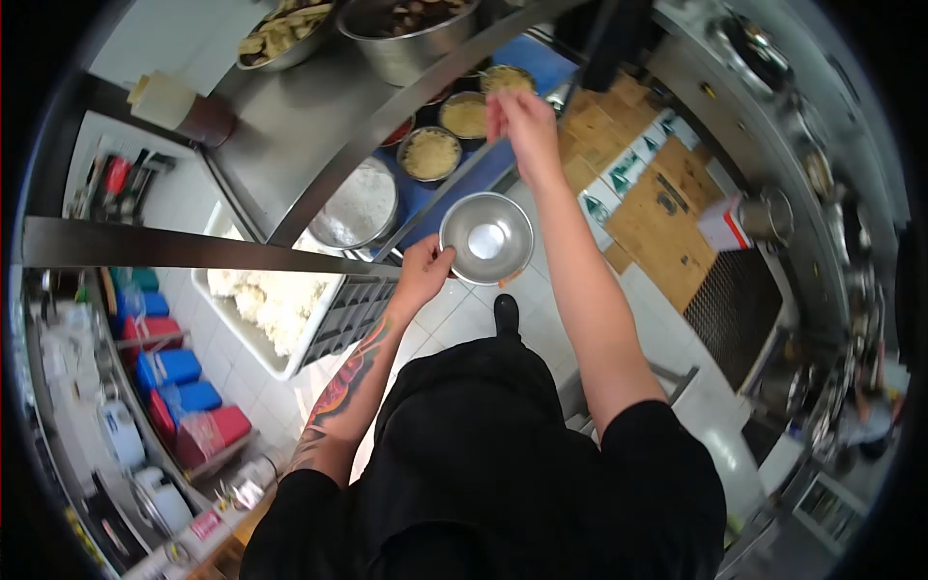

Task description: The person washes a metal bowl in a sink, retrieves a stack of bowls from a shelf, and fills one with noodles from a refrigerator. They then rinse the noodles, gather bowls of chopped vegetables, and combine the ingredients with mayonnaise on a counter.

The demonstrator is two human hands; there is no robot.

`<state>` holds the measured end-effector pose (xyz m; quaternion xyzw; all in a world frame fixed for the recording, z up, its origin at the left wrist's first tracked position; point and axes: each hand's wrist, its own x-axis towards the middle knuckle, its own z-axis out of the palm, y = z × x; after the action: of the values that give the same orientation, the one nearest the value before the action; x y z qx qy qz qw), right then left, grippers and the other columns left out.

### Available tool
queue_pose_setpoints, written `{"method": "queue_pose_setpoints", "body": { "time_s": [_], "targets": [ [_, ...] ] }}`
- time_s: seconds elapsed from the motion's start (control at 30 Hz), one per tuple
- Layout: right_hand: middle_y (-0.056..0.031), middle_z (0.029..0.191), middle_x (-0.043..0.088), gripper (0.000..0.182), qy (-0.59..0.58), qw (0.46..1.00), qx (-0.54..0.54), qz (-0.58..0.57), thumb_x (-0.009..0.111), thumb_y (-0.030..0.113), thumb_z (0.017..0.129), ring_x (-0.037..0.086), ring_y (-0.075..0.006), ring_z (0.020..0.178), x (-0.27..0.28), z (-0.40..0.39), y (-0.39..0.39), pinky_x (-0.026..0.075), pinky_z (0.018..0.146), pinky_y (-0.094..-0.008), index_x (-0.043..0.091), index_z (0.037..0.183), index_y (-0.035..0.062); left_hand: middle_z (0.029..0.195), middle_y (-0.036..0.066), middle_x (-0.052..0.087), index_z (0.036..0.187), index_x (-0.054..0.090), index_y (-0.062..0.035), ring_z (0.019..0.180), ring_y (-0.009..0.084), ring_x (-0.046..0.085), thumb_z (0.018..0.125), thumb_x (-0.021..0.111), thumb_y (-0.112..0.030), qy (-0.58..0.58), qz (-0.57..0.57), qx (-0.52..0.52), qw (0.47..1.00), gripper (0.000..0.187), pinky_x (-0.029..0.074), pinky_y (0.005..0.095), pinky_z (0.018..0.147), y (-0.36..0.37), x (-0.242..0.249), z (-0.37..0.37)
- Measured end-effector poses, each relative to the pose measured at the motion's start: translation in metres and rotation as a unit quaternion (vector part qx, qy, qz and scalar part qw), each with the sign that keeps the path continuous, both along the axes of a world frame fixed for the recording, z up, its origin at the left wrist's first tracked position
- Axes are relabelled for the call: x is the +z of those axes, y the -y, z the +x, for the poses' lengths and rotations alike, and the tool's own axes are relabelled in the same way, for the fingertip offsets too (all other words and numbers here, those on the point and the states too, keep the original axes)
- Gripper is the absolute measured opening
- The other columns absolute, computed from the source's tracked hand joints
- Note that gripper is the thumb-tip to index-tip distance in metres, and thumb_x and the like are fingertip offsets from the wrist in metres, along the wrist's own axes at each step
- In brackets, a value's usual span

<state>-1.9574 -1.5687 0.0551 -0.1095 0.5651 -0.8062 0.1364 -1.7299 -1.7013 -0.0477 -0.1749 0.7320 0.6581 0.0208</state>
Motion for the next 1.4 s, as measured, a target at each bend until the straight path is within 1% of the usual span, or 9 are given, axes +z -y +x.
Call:
{"method": "queue_pose_setpoints", "body": {
  "time_s": [0.07,0.13,0.23,0.3,0.5,0.77,1.0,1.23,1.4],
  "targets": [
    [-0.0036,0.075,0.065,0.020,-0.071,0.992,0.003,0.108,0.064,0.019,0.095,0.059,-0.0136,0.058,-0.009,0.075,-0.049,0.049,0.055,-0.0281,0.068,0.087,0.0013,0.065,0.002,0.056,0.086,0.061,0.0032,0.058,0.0088,0.056,0.091,0.060,-0.012,-0.047,-0.062,-0.037,0.996,0.016,0.053,0.0290,0.055,-0.007,0.007,0.007],
    [-0.0024,0.079,0.064,0.022,-0.245,0.890,-0.221,0.316,0.065,0.023,0.095,0.058,-0.0119,0.062,-0.010,0.153,-0.093,0.048,0.057,-0.0277,0.068,0.089,0.0021,0.065,0.001,0.055,0.085,0.061,0.0032,0.058,0.0082,0.055,0.091,0.060,-0.012,-0.067,-0.041,-0.086,0.993,0.016,0.052,0.0283,0.056,-0.015,0.013,0.020],
    [-0.0028,0.083,0.064,0.022,-0.137,0.835,-0.294,0.445,0.065,0.025,0.095,0.059,-0.0107,0.066,-0.025,0.261,-0.152,0.049,0.060,-0.0292,0.069,0.092,0.0033,0.064,0.000,0.053,0.087,0.062,0.0025,0.060,0.0064,0.052,0.091,0.061,-0.012,-0.089,-0.021,-0.161,0.983,0.015,0.050,0.0270,0.056,-0.033,0.012,0.045],
    [-0.0044,0.086,0.064,0.029,0.026,0.872,-0.308,0.378,0.065,0.028,0.095,0.061,-0.0115,0.068,-0.038,0.333,-0.172,0.050,0.061,-0.0291,0.064,0.108,0.0020,0.065,-0.002,0.052,0.088,0.063,0.0018,0.060,0.0056,0.051,0.091,0.062,-0.013,-0.078,-0.008,-0.215,0.973,0.015,0.050,0.0267,0.057,-0.048,0.010,0.068],
    [-0.0124,0.096,0.062,0.062,0.162,0.873,-0.420,0.188,0.070,0.030,0.093,0.064,-0.0138,0.068,-0.043,0.518,-0.164,0.053,0.055,-0.0278,0.037,0.133,-0.0041,0.075,-0.001,0.053,0.096,0.063,0.0007,0.063,0.0049,0.047,0.094,0.062,-0.010,-0.028,0.142,-0.345,0.927,0.011,0.046,0.0246,0.058,-0.122,0.018,0.172],
    [-0.0130,0.077,0.061,0.044,0.234,0.771,-0.567,0.172,0.065,0.013,0.092,0.064,-0.0163,0.054,-0.026,0.690,-0.183,0.054,0.047,-0.0287,0.039,0.123,-0.0052,0.086,0.004,0.053,0.088,0.062,0.0022,0.070,0.0092,0.056,0.092,0.065,-0.008,-0.023,0.123,-0.550,0.826,0.011,0.054,0.0271,0.067,-0.194,0.021,0.305],
    [-0.0155,0.080,0.063,0.034,0.231,0.712,-0.658,0.088,0.050,0.000,0.092,0.064,-0.0184,0.052,-0.032,0.834,-0.271,0.054,0.042,-0.0292,0.043,0.125,-0.0001,0.093,0.005,0.062,0.096,0.059,0.0001,0.088,0.0147,0.066,0.099,0.061,-0.018,-0.050,0.108,-0.757,0.642,0.018,0.056,0.0297,0.078,-0.290,0.064,0.403],
    [-0.0110,0.074,0.062,0.045,0.179,0.786,-0.578,0.127,0.052,0.005,0.098,0.059,-0.0137,0.049,-0.018,0.889,-0.371,0.049,0.040,-0.0270,0.035,0.140,-0.0003,0.082,0.007,0.066,0.090,0.062,0.0026,0.078,0.0164,0.069,0.097,0.063,-0.017,0.052,0.132,-0.636,0.759,0.021,0.057,0.0298,0.070,-0.387,0.049,0.471],
    [-0.0047,0.070,0.060,0.022,0.172,0.860,-0.475,0.068,0.052,0.015,0.103,0.059,-0.0119,0.053,-0.016,0.943,-0.434,0.050,0.047,-0.0262,0.063,0.110,-0.0018,0.086,0.013,0.068,0.094,0.061,0.0041,0.074,0.0201,0.070,0.099,0.053,-0.012,0.073,0.142,-0.519,0.840,0.018,0.059,0.0317,0.069,-0.416,0.050,0.474]
  ]
}}
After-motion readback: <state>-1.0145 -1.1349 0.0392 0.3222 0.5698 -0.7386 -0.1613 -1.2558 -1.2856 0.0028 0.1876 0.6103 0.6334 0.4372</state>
